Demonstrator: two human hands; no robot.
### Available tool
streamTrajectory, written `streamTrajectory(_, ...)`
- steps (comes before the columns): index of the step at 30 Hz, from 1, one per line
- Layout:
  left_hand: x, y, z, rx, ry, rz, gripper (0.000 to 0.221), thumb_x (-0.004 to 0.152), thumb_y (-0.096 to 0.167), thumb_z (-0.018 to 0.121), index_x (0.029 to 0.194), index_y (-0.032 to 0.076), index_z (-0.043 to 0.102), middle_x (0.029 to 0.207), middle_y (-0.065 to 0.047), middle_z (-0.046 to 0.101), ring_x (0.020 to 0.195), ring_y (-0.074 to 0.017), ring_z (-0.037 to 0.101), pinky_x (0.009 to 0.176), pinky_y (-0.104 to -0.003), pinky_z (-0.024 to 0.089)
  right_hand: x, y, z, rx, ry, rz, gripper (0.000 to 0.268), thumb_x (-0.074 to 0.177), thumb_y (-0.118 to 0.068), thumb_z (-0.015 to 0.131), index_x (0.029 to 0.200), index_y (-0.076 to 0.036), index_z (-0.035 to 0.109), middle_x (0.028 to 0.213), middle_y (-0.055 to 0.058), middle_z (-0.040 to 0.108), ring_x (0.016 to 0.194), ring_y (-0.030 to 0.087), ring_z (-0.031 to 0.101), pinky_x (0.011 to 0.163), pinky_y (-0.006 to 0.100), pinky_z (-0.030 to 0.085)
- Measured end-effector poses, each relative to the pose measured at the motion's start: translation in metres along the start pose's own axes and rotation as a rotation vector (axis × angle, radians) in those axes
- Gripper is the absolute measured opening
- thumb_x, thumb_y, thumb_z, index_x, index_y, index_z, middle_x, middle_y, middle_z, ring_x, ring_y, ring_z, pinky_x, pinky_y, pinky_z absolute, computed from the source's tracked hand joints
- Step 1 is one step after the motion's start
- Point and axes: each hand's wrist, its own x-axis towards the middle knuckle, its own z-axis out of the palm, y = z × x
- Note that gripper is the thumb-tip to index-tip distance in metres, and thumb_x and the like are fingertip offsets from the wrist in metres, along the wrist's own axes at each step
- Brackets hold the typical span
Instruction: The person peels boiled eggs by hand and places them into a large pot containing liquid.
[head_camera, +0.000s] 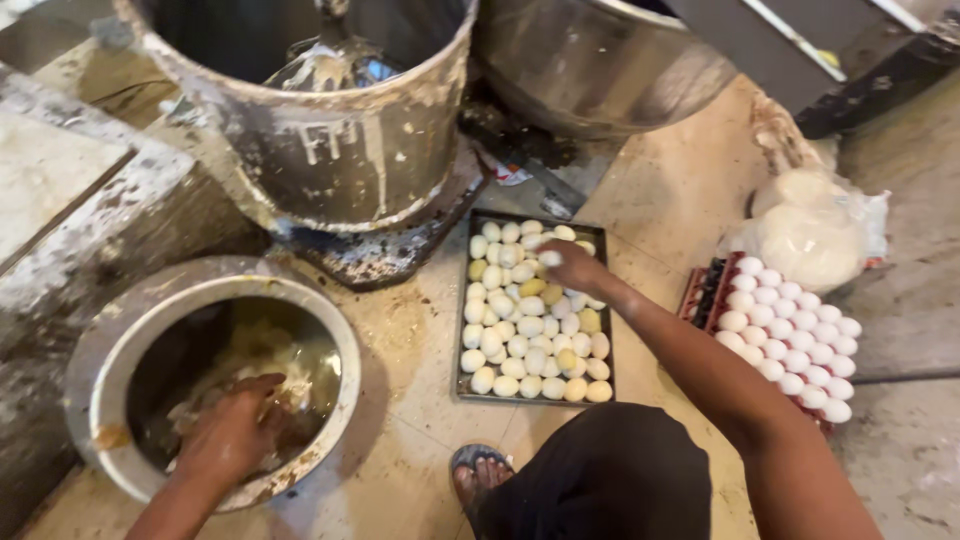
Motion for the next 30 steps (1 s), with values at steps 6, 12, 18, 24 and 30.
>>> streamTrajectory(6, -0.017, 0.018, -0.026, 0.397, -0.15, 0.097, 0.035, 0.093, 0.032, 0.059, 0.127, 0.025, 0.063, 0.122, -0.009, 0.07, 0.115, -0.0296, 0.069, 0.098, -0.048, 0.055, -0.034, 0.084, 0.02, -0.331, -0.152, 0.306, 0.079, 0.07, -0.026, 0.087, 0.141, -0.016, 0.055, 0.131, 0.018, 0.066, 0.121, 0.036, 0.064, 0.104, 0.043, 0.051)
streamTrajectory(12, -0.011, 0.014, -0.044, 0.477, -0.089, 0.235, 0.038, 0.09, 0.018, 0.058, 0.128, 0.022, 0.064, 0.115, -0.011, 0.07, 0.107, -0.0317, 0.07, 0.089, -0.047, 0.057, -0.016, 0.015, 0.011, -0.699, -0.289, 0.232, 0.07, 0.079, -0.034, 0.084, 0.142, -0.016, 0.058, 0.128, 0.017, 0.069, 0.12, 0.034, 0.065, 0.104, 0.046, 0.052)
streamTrajectory(18, -0.011, 0.018, -0.097, 0.375, 0.159, 0.459, 0.038, 0.087, 0.006, 0.055, 0.122, 0.01, 0.068, 0.109, -0.017, 0.067, 0.096, -0.0362, 0.067, 0.08, -0.049, 0.054, 0.012, -0.22, 0.009, 0.012, -0.322, -0.392, 0.029, 0.095, -0.021, 0.068, 0.12, -0.006, 0.069, 0.105, 0.015, 0.076, 0.092, 0.028, 0.079, 0.081, 0.039, 0.063)
streamTrajectory(24, -0.048, 0.024, -0.128, 0.536, 0.398, 0.346, 0.034, 0.097, 0.01, 0.055, 0.13, 0.007, 0.063, 0.131, -0.014, 0.061, 0.135, -0.0291, 0.05, 0.113, -0.049, 0.037, 0.008, -0.403, 0.116, -0.236, -0.705, -0.822, 0.026, 0.097, -0.026, 0.069, 0.111, -0.003, 0.069, 0.107, 0.019, 0.072, 0.101, 0.037, 0.07, 0.087, 0.048, 0.055)
streamTrajectory(30, -0.057, -0.006, -0.099, 0.249, 0.654, -0.143, 0.091, 0.082, 0.022, 0.073, 0.158, 0.007, 0.025, 0.159, -0.025, 0.029, 0.142, -0.0465, 0.025, 0.109, -0.068, 0.022, 0.033, -0.43, 0.251, -0.642, -0.863, -0.417, 0.082, 0.084, -0.045, 0.08, 0.15, -0.016, 0.041, 0.15, 0.015, 0.043, 0.135, 0.039, 0.047, 0.106, 0.056, 0.045)
